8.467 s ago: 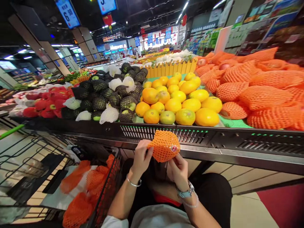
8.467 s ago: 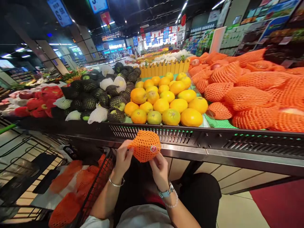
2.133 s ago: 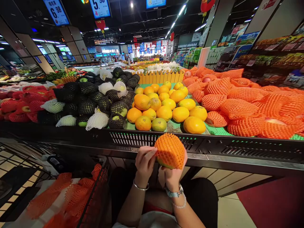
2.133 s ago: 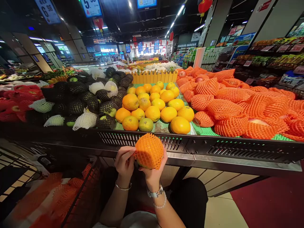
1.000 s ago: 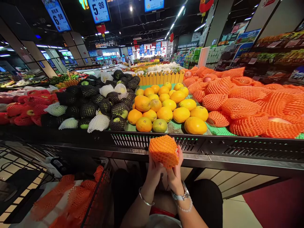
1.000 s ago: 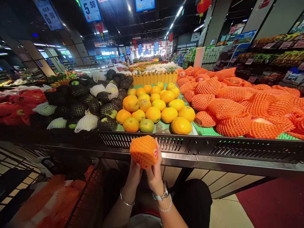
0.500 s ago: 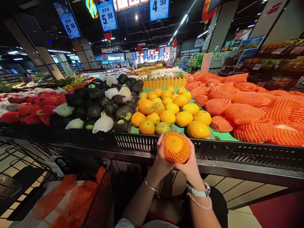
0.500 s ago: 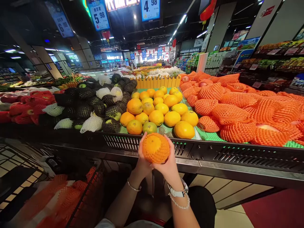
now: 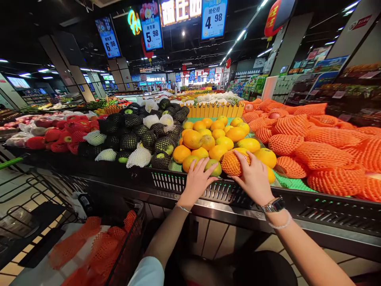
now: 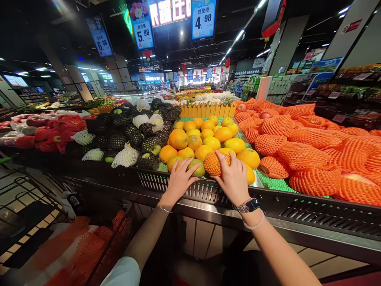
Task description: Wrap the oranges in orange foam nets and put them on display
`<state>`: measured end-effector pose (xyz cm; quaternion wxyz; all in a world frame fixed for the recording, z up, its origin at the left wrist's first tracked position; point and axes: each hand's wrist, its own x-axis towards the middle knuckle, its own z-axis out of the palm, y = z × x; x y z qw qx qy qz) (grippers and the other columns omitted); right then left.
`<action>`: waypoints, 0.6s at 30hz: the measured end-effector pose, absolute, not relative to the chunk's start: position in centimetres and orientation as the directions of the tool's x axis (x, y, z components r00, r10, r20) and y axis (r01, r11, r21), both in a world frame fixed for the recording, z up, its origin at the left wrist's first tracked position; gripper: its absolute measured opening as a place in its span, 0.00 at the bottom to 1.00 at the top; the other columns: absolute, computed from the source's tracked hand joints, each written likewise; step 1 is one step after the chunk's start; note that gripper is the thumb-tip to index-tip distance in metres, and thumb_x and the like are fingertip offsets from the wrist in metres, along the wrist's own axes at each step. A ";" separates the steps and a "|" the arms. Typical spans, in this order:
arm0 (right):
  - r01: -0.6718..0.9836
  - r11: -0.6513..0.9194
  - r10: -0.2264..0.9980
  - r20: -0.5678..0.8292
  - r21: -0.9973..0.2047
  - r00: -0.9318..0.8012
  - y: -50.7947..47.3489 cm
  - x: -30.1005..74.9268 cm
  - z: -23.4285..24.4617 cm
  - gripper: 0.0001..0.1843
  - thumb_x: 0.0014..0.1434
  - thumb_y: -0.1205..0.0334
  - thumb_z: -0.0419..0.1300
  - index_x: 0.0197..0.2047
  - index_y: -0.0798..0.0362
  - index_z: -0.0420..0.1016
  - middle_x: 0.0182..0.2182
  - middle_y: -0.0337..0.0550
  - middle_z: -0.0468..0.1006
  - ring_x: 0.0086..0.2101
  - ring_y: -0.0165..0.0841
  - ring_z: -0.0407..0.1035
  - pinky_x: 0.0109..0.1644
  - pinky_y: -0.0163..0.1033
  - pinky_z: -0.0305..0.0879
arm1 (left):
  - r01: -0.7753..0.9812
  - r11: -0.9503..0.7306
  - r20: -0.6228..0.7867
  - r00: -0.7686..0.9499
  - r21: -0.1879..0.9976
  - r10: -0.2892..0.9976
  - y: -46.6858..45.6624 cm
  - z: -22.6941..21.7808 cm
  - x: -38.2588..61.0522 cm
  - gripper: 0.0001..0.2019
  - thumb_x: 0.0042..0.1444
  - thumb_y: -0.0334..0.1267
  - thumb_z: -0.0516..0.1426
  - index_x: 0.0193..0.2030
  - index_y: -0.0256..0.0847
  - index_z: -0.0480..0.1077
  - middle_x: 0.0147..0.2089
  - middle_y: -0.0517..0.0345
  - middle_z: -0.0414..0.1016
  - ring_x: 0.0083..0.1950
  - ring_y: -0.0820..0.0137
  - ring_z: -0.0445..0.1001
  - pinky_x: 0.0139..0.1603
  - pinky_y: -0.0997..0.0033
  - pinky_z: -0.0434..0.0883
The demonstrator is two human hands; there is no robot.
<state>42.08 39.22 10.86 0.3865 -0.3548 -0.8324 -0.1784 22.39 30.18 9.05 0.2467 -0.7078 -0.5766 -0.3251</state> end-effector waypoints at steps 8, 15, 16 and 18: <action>0.573 0.800 0.313 0.690 0.179 -0.653 38.6 43.9 10.6 0.35 0.68 0.46 0.49 0.72 0.54 0.50 0.68 0.63 0.52 0.64 0.52 0.55 0.65 0.61 0.52 | 0.969 -0.246 0.751 0.188 -0.036 0.633 28.8 9.3 22.0 0.19 0.68 0.41 0.49 0.64 0.43 0.64 0.67 0.52 0.64 0.70 0.63 0.60 0.73 0.49 0.51; 0.580 0.797 0.282 0.748 0.166 -0.601 37.0 44.4 9.3 0.33 0.66 0.51 0.54 0.69 0.56 0.56 0.70 0.63 0.45 0.67 0.63 0.43 0.65 0.69 0.48 | 0.920 -0.365 0.849 0.301 -0.140 0.435 20.7 7.7 13.7 0.12 0.63 0.29 0.51 0.49 0.42 0.72 0.46 0.55 0.78 0.49 0.69 0.74 0.55 0.61 0.68; 0.577 0.803 0.284 0.754 0.150 -0.592 36.6 44.3 9.5 0.32 0.66 0.51 0.55 0.69 0.56 0.57 0.70 0.63 0.46 0.68 0.63 0.41 0.65 0.70 0.47 | 0.949 -0.299 0.837 0.243 -0.101 0.490 19.1 7.4 11.6 0.12 0.63 0.31 0.50 0.46 0.41 0.73 0.41 0.55 0.79 0.43 0.69 0.75 0.50 0.63 0.69; 0.550 0.825 0.263 0.776 0.126 -0.573 36.0 43.8 10.2 0.30 0.66 0.53 0.55 0.67 0.57 0.60 0.70 0.63 0.46 0.68 0.63 0.41 0.65 0.70 0.46 | 0.990 -0.005 0.761 -0.105 0.141 0.640 15.9 6.8 7.2 0.13 0.63 0.38 0.48 0.38 0.39 0.74 0.35 0.52 0.77 0.39 0.67 0.74 0.46 0.64 0.69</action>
